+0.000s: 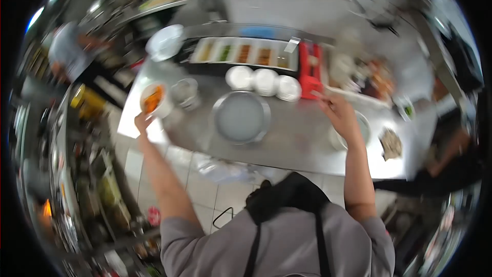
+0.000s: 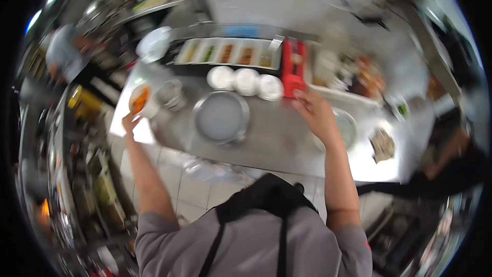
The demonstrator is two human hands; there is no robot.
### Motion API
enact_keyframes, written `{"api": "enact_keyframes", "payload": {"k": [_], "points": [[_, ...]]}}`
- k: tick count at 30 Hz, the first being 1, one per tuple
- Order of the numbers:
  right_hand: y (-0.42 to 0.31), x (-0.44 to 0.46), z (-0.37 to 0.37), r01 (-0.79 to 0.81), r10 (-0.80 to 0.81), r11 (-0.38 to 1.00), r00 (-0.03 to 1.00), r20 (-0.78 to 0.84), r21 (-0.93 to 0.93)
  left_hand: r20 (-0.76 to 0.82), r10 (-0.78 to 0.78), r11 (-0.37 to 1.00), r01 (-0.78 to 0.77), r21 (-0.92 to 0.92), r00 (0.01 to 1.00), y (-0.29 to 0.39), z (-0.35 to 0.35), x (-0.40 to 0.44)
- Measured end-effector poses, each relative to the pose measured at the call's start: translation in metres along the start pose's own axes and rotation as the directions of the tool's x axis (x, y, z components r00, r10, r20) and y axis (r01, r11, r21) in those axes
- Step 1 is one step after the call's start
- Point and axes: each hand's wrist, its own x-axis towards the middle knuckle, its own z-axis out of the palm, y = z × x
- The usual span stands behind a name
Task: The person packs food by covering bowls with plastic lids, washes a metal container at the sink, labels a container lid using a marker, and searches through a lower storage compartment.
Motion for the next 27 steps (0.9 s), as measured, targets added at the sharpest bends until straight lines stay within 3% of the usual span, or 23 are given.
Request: {"api": "enact_keyframes", "payload": {"k": [2,4,5,6,7,8,9,10,11,12,15,16,18,20,22,23,24,25,26,27], "points": [[0.013,-0.02,-0.049,-0.111,0.105,0.993,0.987,-0.123,-0.042,-0.014,0.015,1.0,-0.015,-0.011,1.0,-0.018,0.0,-0.009],[0.029,-0.044,-0.097,-0.207,0.173,0.976,0.929,-0.328,-0.073,-0.031,-0.008,0.97,0.016,0.241,0.999,-0.036,-0.016,-0.017],[0.049,-0.056,-0.127,-0.264,0.205,0.962,0.871,-0.447,-0.073,-0.032,-0.269,0.86,0.255,0.442,0.963,-0.037,-0.025,-0.026],[0.068,-0.071,-0.151,-0.307,0.222,0.949,0.806,-0.549,-0.067,-0.008,-0.132,0.832,0.115,0.543,0.991,-0.022,-0.065,-0.021],[0.075,-0.087,-0.164,-0.36,0.237,0.923,0.811,-0.535,-0.137,0.069,-0.402,0.906,0.385,0.178,0.913,-0.011,-0.088,-0.019],[0.083,-0.099,-0.172,-0.4,0.25,0.893,0.823,-0.511,-0.206,0.146,-0.659,0.666,0.663,-0.342,0.738,0.002,-0.113,-0.017],[0.092,-0.108,-0.176,-0.43,0.263,0.86,0.836,-0.482,-0.276,0.203,-0.834,0.3,0.731,-0.612,0.512,0.015,-0.138,-0.015],[0.113,-0.114,-0.166,-0.467,0.357,0.849,0.853,-0.381,-0.248,0.205,-0.803,0.241,0.619,-0.748,0.56,0.062,-0.176,-0.01],[0.085,-0.11,-0.152,-0.346,0.258,0.837,0.933,-0.253,-0.424,0.234,-0.786,0.244,0.635,-0.733,0.572,0.103,-0.213,-0.002],[0.104,-0.113,-0.135,-0.374,0.32,0.901,0.915,-0.245,-0.221,0.262,-0.769,0.25,0.653,-0.715,0.582,0.136,-0.238,0.005],[0.125,-0.096,-0.103,-0.5,0.473,0.861,0.854,-0.219,-0.091,0.261,-0.628,0.281,0.527,-0.802,0.733,0.196,-0.262,0.006],[0.128,-0.091,-0.1,-0.485,0.461,0.872,0.859,-0.222,-0.07,0.136,-0.726,0.328,0.513,-0.793,0.674,0.225,-0.258,0.006],[0.14,-0.083,-0.1,-0.46,0.44,0.887,0.864,-0.244,-0.03,0.147,-0.79,0.276,0.56,-0.781,0.595,0.284,-0.252,0.012],[0.162,-0.075,-0.107,-0.379,0.326,0.915,0.897,-0.299,-0.137,0.452,-0.415,0.291,0.586,-0.756,0.789,0.292,-0.231,0.01],[0.176,-0.067,-0.12,-0.369,0.301,0.915,0.893,-0.334,-0.162,0.314,-0.567,0.341,0.564,-0.752,0.761,0.382,-0.217,0.012],[0.185,-0.068,-0.13,-0.356,0.267,0.914,0.889,-0.371,-0.195,0.198,-0.485,0.405,0.42,-0.813,0.852,0.41,-0.199,0.011],[0.194,-0.075,-0.143,-0.423,0.315,0.884,0.854,-0.415,-0.198,0.405,-0.304,0.339,0.496,-0.8,0.862,0.433,-0.196,0.019],[0.204,-0.081,-0.16,-0.482,0.355,0.853,0.816,-0.456,-0.199,0.493,-0.238,0.393,0.547,-0.739,0.837,0.449,-0.176,0.019],[0.202,-0.097,-0.174,-0.484,0.305,0.821,0.82,-0.484,-0.302,0.503,-0.137,0.432,0.508,-0.745,0.854,0.473,-0.168,0.021],[0.209,-0.111,-0.188,-0.533,0.354,0.702,0.837,-0.418,-0.472,0.413,-0.052,0.559,0.37,-0.742,0.909,0.487,-0.145,0.017]]}}
